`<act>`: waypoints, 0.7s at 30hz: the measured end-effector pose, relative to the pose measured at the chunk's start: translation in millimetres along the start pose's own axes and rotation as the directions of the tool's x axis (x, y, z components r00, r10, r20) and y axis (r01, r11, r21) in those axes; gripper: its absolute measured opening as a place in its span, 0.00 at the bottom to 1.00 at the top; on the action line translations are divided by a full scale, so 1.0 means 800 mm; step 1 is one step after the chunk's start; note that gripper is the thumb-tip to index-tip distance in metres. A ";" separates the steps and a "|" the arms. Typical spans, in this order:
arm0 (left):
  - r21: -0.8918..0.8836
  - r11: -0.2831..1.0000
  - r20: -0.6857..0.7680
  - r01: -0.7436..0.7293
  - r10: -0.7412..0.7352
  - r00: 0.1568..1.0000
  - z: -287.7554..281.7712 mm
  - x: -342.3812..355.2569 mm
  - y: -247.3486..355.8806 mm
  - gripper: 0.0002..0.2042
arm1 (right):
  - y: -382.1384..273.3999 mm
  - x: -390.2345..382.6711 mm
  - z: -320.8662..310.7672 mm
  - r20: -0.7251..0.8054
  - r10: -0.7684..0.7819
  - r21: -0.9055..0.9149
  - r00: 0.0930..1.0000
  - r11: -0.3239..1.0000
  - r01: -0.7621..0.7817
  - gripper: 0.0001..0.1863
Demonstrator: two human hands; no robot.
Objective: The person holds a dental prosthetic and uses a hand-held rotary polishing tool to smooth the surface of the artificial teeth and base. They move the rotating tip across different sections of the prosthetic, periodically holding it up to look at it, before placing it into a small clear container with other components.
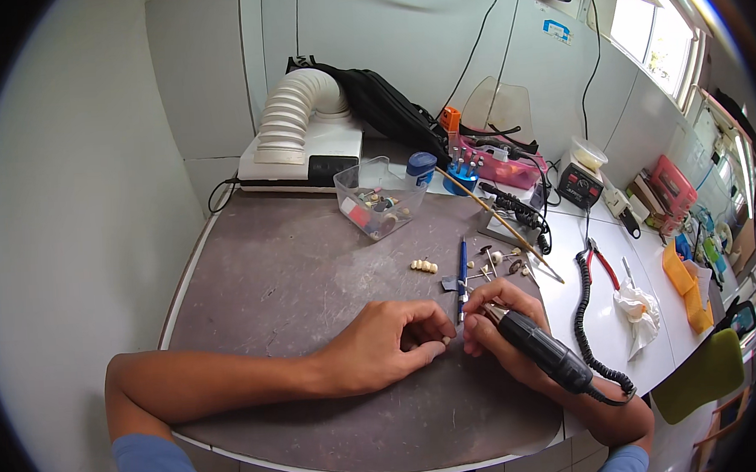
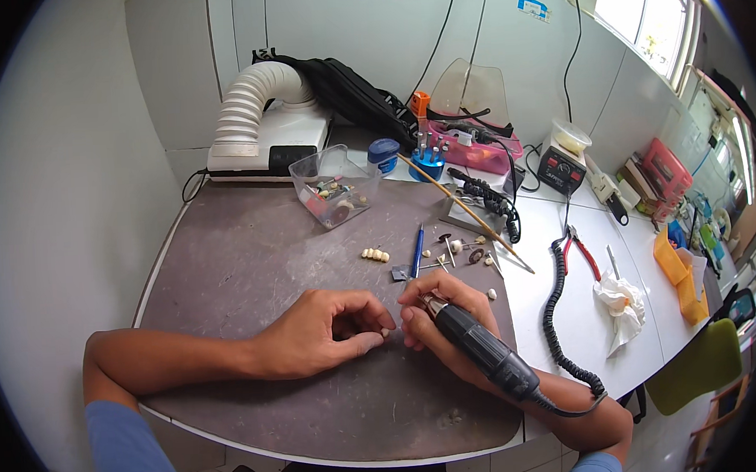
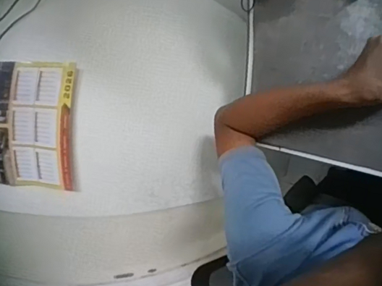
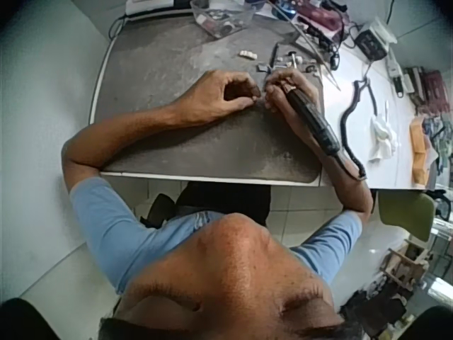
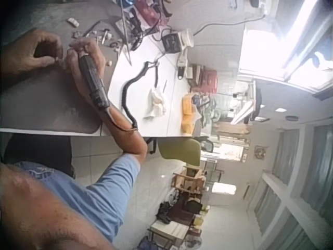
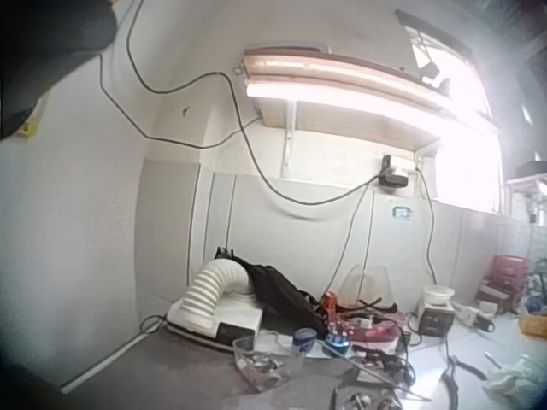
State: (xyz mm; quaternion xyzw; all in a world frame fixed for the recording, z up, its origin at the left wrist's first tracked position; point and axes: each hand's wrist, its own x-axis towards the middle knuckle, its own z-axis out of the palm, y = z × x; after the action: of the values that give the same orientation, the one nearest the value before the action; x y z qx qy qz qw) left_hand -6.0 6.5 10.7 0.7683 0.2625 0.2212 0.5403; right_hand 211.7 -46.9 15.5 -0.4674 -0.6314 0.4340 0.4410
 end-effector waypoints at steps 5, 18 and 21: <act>-0.291 0.955 -0.041 0.058 -0.073 0.997 -0.005 0.009 -0.013 0.07 | 0.000 0.003 0.003 -0.001 0.008 0.006 1.000 1.000 -0.008 0.11; -0.481 0.876 -0.012 0.023 -0.033 0.999 -0.010 0.011 -0.020 0.08 | 0.004 0.004 0.003 0.015 -0.055 -0.080 0.998 0.995 0.056 0.17; -0.398 0.918 0.018 -0.001 0.009 1.000 -0.007 0.009 -0.015 0.06 | 0.008 0.004 0.001 0.033 -0.107 -0.078 0.994 0.991 0.109 0.17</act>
State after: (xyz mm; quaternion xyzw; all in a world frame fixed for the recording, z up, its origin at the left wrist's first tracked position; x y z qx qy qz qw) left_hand -6.0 18.7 1.6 0.6455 0.2047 0.2636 0.6870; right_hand 211.7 -42.3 9.5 -0.4434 -0.6788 0.3906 0.4359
